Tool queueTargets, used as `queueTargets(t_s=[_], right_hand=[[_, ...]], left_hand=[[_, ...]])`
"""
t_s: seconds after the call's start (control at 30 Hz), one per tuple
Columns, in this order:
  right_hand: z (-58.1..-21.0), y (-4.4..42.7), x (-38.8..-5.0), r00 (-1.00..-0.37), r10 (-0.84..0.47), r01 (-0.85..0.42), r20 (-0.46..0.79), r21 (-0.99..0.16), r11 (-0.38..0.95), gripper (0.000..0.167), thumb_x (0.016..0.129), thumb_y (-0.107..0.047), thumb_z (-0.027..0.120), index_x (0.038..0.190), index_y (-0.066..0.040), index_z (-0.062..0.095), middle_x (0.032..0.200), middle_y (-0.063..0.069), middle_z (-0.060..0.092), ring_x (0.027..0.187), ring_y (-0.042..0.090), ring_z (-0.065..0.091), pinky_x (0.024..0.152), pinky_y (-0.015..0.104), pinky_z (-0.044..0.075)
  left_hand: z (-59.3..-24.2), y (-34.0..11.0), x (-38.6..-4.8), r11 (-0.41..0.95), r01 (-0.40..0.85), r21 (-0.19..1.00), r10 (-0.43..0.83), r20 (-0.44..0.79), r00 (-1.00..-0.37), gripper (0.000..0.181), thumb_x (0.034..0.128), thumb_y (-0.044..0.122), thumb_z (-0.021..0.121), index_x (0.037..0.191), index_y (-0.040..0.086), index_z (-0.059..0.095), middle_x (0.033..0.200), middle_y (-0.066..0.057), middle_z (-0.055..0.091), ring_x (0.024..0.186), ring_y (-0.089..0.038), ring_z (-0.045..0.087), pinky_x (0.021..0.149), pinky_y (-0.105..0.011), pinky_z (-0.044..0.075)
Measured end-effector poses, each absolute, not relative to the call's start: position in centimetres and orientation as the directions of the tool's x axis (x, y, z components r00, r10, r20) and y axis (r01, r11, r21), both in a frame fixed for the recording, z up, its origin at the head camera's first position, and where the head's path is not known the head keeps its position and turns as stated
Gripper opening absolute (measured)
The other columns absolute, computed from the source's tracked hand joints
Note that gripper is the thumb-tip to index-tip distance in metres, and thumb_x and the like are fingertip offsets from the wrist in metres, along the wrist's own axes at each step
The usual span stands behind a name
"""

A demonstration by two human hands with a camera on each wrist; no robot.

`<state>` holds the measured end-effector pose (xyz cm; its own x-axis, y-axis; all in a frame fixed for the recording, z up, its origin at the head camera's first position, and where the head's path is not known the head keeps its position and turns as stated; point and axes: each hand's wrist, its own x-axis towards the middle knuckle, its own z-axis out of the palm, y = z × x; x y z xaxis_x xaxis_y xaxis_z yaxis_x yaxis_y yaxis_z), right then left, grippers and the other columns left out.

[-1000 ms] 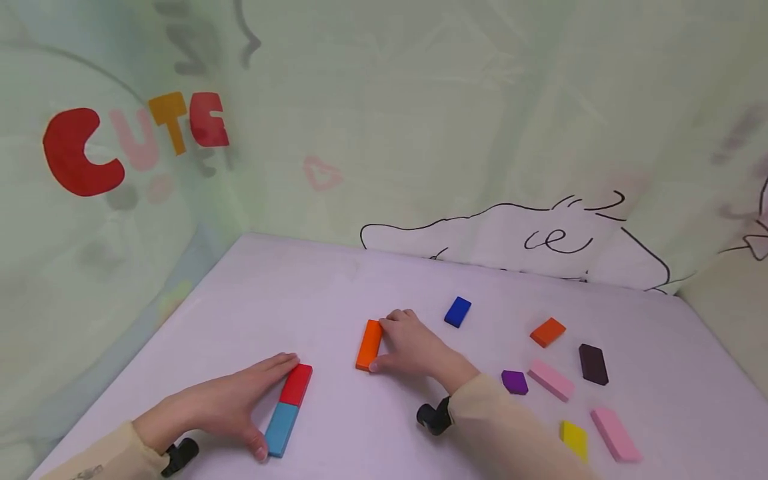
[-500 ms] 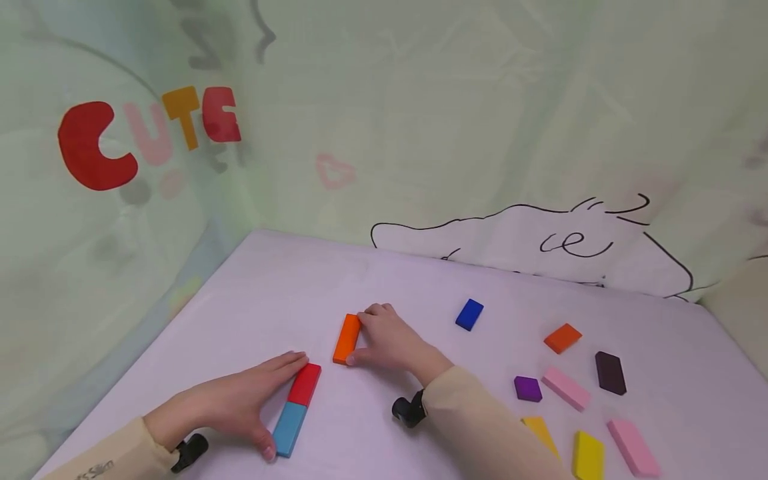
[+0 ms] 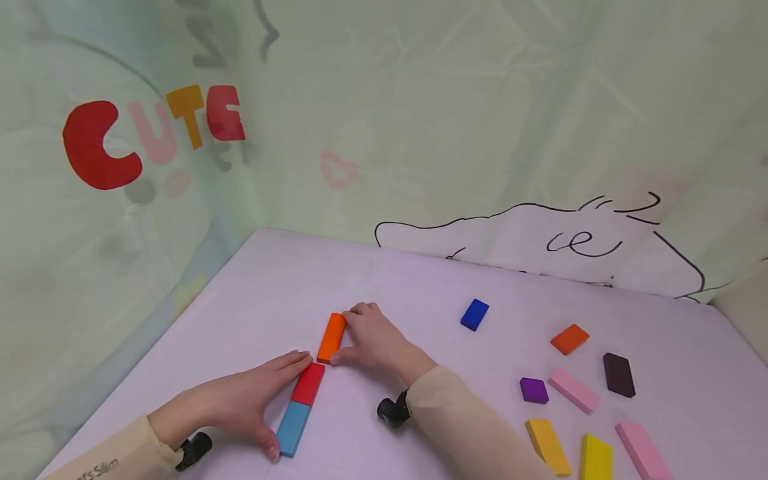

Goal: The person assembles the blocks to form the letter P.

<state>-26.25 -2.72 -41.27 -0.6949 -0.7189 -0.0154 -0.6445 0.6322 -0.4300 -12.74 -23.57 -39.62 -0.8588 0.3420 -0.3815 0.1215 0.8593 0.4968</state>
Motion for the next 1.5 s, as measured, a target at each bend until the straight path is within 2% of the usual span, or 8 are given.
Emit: queueTargets(t_s=[0.27,0.5,0.83,1.1,1.5], right_hand=[[-41.4,-3.2,-26.2,-0.684,-0.729,-0.657,0.005,-0.436,0.614,0.077,0.080,-0.037,0.088,0.139,0.003,0.059,0.139,0.020,0.059,0.131,0.037,0.050,0.113,0.047,0.047],[-41.3,-3.4,-26.0,-0.688,-0.725,-0.654,-0.004,-0.428,0.623,0.068,0.086,-0.035,0.083,0.137,0.003,0.060,0.137,0.021,0.060,0.130,0.037,0.051,0.112,0.046,0.048],[-41.4,-3.9,-25.6,-0.704,-0.710,-0.656,0.023,-0.404,0.638,0.065,0.085,-0.035,0.084,0.134,0.002,0.063,0.131,0.020,0.063,0.126,0.036,0.053,0.109,0.046,0.050],[-41.6,-4.0,-25.3,-0.705,-0.708,-0.662,0.031,-0.385,0.643,0.067,0.084,-0.036,0.084,0.134,0.003,0.063,0.130,0.020,0.064,0.125,0.036,0.053,0.109,0.046,0.050],[-41.5,-3.9,-25.2,-0.700,-0.714,-0.661,0.021,-0.398,0.636,0.075,0.082,-0.041,0.085,0.137,0.004,0.060,0.133,0.021,0.062,0.127,0.037,0.052,0.111,0.047,0.048]], left_hand=[[-39.6,-23.4,-12.9,0.858,0.123,0.498,0.345,-0.382,-0.857,0.123,0.0648,0.043,0.096,0.162,0.012,0.029,0.170,-0.006,0.024,0.154,-0.027,0.029,0.120,-0.051,0.038],[-42.8,-24.8,-14.0,0.854,0.187,0.485,0.381,-0.340,-0.860,0.130,0.0602,0.061,0.092,0.164,0.020,0.025,0.171,-0.002,0.021,0.154,-0.026,0.029,0.120,-0.050,0.039],[-41.1,-24.2,-13.5,0.857,0.174,0.485,0.379,-0.364,-0.851,0.129,0.0633,0.055,0.093,0.164,0.015,0.024,0.171,-0.007,0.021,0.155,-0.029,0.027,0.119,-0.051,0.039],[-39.6,-23.5,-12.9,0.859,0.116,0.498,0.343,-0.394,-0.853,0.126,0.0635,0.043,0.097,0.163,0.011,0.027,0.171,-0.007,0.022,0.155,-0.027,0.027,0.121,-0.050,0.037],[-39.4,-23.5,-12.7,0.857,0.133,0.498,0.358,-0.390,-0.848,0.123,0.0654,0.042,0.096,0.162,0.010,0.027,0.171,-0.006,0.023,0.154,-0.027,0.028,0.120,-0.050,0.038]])
